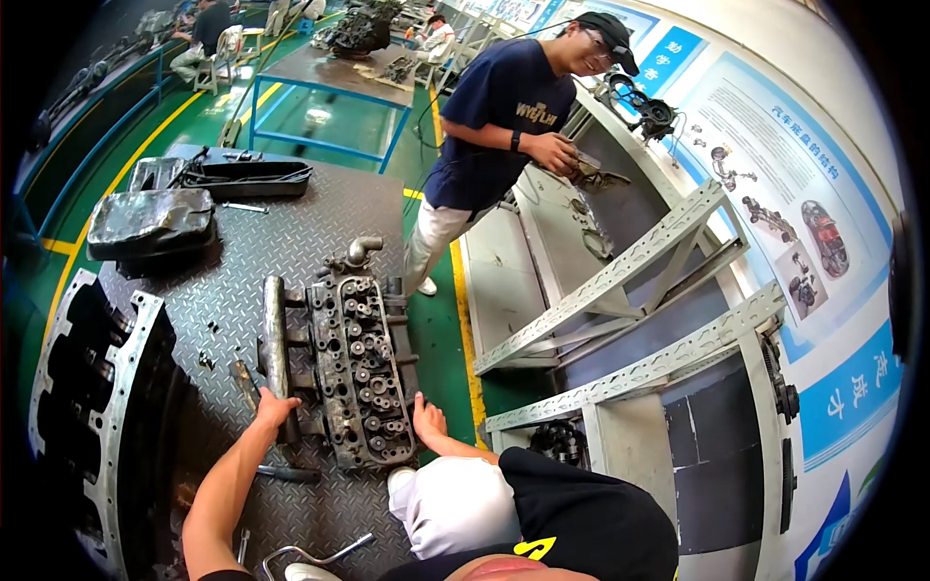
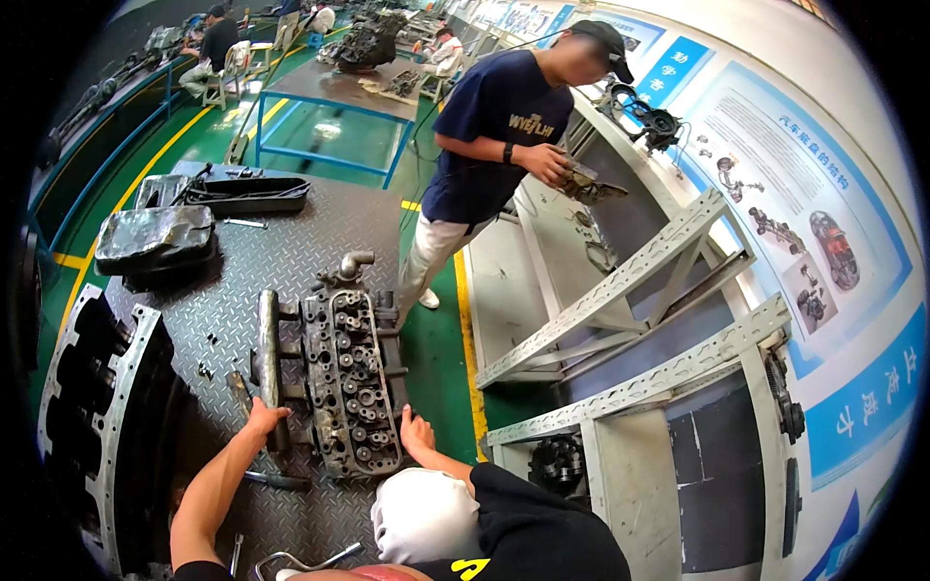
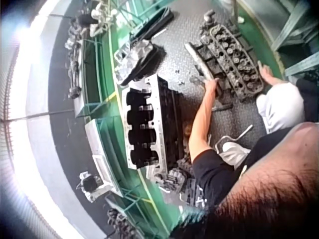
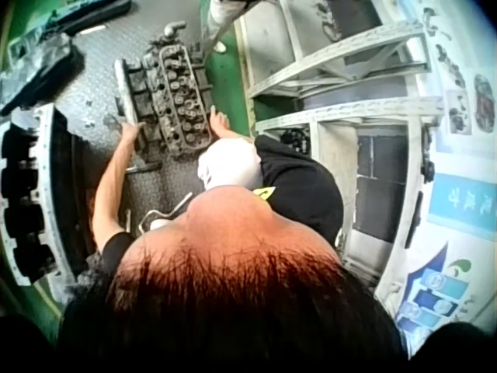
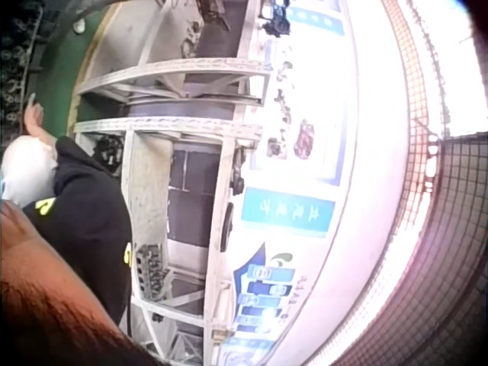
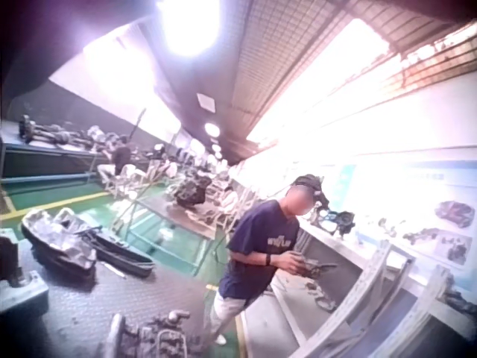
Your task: The person removes small metal components from a cylinder head by hand, turns and shifts the cylinder head on the work table with another person, and holds up a detached part to the camera.
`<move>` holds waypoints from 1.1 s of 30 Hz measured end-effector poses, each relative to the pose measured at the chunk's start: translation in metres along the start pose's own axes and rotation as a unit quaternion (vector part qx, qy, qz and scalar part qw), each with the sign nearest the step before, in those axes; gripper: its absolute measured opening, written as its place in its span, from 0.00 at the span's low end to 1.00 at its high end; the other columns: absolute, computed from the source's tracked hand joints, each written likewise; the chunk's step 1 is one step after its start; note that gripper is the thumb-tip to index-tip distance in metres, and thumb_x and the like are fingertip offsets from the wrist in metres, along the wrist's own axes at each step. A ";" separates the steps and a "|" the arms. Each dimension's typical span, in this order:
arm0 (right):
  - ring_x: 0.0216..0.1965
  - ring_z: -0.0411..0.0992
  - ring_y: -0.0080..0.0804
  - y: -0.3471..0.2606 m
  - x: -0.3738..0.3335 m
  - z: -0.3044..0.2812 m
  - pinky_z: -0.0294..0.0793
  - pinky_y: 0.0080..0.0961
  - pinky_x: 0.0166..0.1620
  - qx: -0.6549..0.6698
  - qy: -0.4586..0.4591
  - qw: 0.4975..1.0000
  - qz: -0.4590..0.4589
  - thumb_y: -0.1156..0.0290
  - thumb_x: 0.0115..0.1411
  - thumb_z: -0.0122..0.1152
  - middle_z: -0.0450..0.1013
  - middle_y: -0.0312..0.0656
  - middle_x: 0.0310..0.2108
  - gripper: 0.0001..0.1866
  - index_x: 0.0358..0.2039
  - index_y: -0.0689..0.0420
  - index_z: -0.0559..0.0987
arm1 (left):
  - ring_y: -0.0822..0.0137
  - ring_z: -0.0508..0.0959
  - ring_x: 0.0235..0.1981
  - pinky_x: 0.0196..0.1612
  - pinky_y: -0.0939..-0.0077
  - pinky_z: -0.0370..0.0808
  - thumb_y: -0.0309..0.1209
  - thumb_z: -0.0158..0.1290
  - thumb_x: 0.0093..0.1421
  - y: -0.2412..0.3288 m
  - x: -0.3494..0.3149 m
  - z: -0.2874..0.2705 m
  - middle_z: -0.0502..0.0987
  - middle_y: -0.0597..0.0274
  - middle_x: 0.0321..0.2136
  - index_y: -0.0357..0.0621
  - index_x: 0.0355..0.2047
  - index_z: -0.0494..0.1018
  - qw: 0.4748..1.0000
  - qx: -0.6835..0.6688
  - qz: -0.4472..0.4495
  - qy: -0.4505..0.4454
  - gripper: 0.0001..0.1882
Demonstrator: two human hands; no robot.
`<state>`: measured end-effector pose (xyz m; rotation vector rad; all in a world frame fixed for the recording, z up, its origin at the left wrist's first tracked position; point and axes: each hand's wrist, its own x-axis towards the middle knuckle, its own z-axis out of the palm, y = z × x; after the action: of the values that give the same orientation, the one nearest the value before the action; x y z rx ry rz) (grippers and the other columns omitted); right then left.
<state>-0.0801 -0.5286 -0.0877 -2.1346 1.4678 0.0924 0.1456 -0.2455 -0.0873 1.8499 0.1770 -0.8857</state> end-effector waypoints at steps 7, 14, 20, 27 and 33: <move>0.45 0.72 0.67 0.009 0.022 0.011 0.68 0.53 0.53 -0.037 0.041 0.998 -0.030 0.36 0.67 0.27 0.74 0.70 0.38 0.47 0.36 0.73 0.80 | 0.55 0.81 0.32 0.33 0.62 0.79 0.40 0.68 0.40 -0.003 0.025 0.013 0.79 0.49 0.31 0.38 0.38 0.75 0.991 0.095 0.095 0.026 0.27; 0.55 0.67 0.59 0.004 0.005 0.010 0.63 0.43 0.59 0.020 -0.005 1.000 0.019 0.31 0.63 0.29 0.70 0.62 0.54 0.50 0.51 0.72 0.74 | 0.45 0.75 0.51 0.52 0.57 0.74 0.42 0.69 0.45 0.017 -0.005 0.015 0.74 0.36 0.49 0.33 0.62 0.50 0.993 0.092 -0.041 0.068 0.53; 0.56 0.67 0.58 0.021 0.024 0.023 0.64 0.42 0.58 0.072 -0.003 0.997 -0.004 0.35 0.65 0.32 0.69 0.62 0.55 0.46 0.54 0.71 0.72 | 0.44 0.76 0.51 0.51 0.57 0.74 0.41 0.70 0.44 0.009 -0.013 0.011 0.75 0.38 0.48 0.33 0.62 0.52 0.993 0.091 -0.041 0.068 0.52; 0.53 0.69 0.57 0.011 0.019 0.019 0.66 0.42 0.57 0.080 0.000 0.997 -0.006 0.36 0.66 0.30 0.71 0.61 0.53 0.45 0.53 0.71 0.73 | 0.43 0.75 0.52 0.53 0.58 0.73 0.40 0.70 0.44 0.018 -0.011 0.008 0.74 0.37 0.49 0.32 0.61 0.52 0.994 0.090 -0.029 0.051 0.51; 0.54 0.68 0.59 0.018 0.032 0.025 0.64 0.43 0.58 0.052 0.009 0.999 -0.009 0.36 0.66 0.30 0.69 0.64 0.54 0.45 0.52 0.72 0.74 | 0.43 0.75 0.52 0.53 0.57 0.73 0.41 0.70 0.44 0.013 -0.004 0.008 0.74 0.36 0.49 0.30 0.60 0.52 0.995 0.086 -0.015 0.057 0.51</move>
<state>-0.0770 -0.5488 -0.1270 -2.0699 1.4321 -0.0099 0.1451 -0.2568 -0.0770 2.0647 0.2049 -0.8376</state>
